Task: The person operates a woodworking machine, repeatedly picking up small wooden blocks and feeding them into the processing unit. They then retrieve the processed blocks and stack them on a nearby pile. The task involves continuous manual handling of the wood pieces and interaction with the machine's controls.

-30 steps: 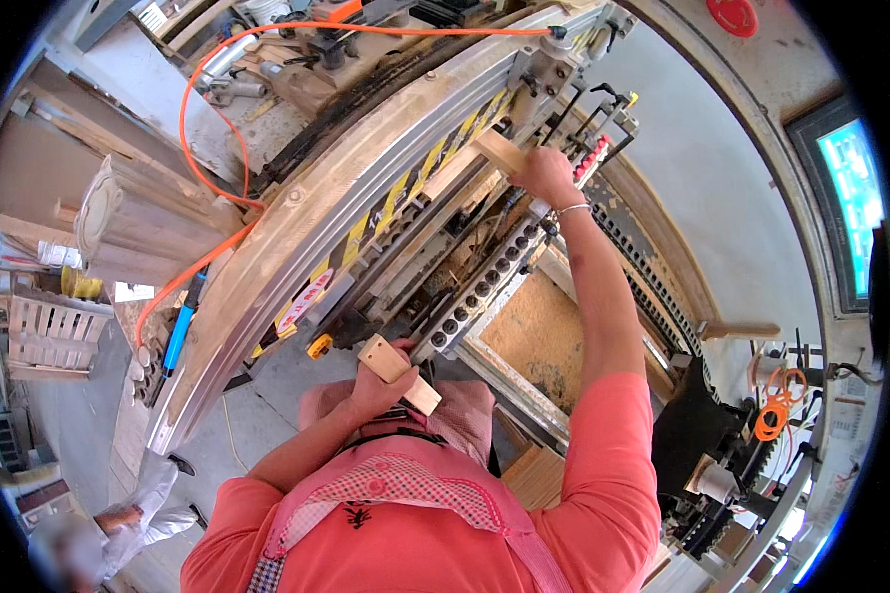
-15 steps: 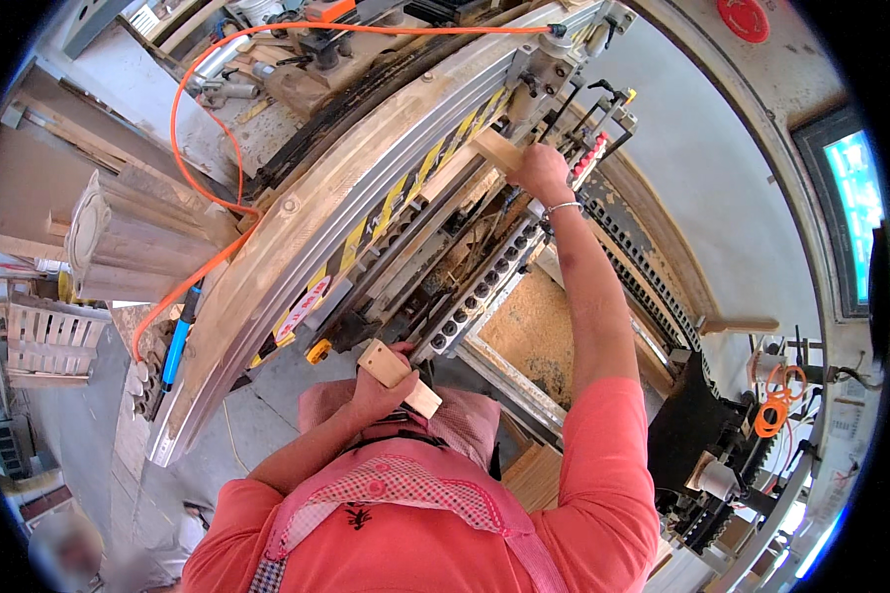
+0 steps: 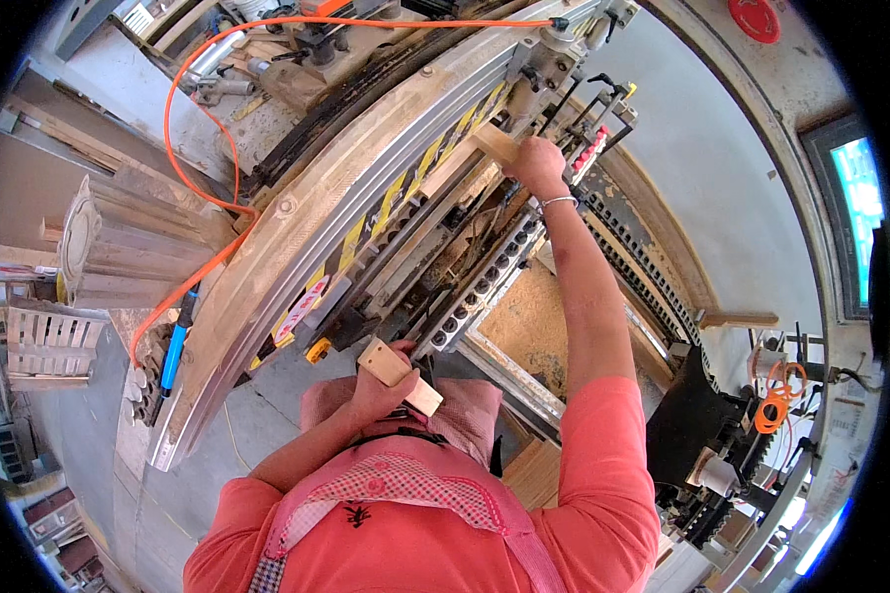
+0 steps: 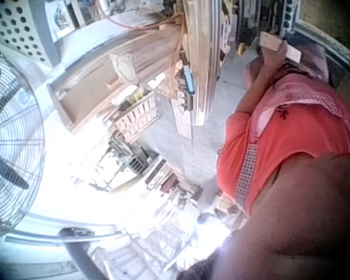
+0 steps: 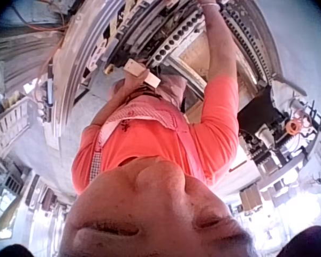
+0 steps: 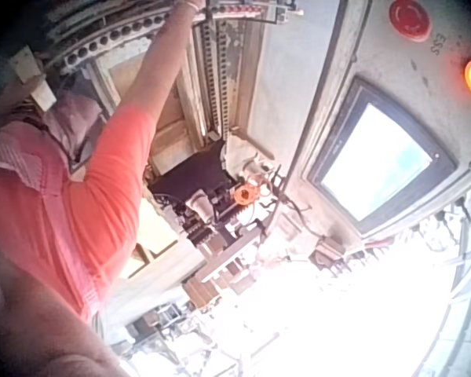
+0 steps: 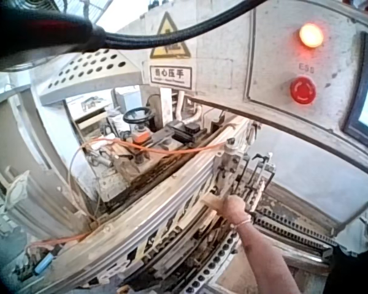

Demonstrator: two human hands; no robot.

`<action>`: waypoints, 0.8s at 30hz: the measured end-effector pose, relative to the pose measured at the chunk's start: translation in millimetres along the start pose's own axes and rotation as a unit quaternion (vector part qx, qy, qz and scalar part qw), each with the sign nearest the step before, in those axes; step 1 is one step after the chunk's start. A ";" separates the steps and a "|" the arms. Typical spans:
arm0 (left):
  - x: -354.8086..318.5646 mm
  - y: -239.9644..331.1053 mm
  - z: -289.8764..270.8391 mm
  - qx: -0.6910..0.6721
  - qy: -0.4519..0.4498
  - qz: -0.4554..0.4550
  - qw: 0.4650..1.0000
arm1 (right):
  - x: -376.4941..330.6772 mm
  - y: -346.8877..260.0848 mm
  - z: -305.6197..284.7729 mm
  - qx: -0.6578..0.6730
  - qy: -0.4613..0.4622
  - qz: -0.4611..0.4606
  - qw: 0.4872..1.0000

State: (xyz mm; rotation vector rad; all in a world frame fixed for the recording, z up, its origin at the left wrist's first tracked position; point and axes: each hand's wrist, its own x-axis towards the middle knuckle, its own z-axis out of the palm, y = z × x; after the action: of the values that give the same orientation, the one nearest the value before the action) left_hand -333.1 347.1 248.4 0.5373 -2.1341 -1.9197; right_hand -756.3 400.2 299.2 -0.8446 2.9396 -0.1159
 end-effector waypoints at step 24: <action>-1.1 -2.7 2.5 -0.026 -0.008 -0.025 0.999 | 4.4 7.2 4.1 -0.009 0.019 -0.054 0.998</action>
State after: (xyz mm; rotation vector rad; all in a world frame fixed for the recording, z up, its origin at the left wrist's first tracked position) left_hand -332.8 349.6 245.4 0.5721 -2.0934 -2.0055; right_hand -763.4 403.7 294.2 -1.0141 2.9338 -0.1142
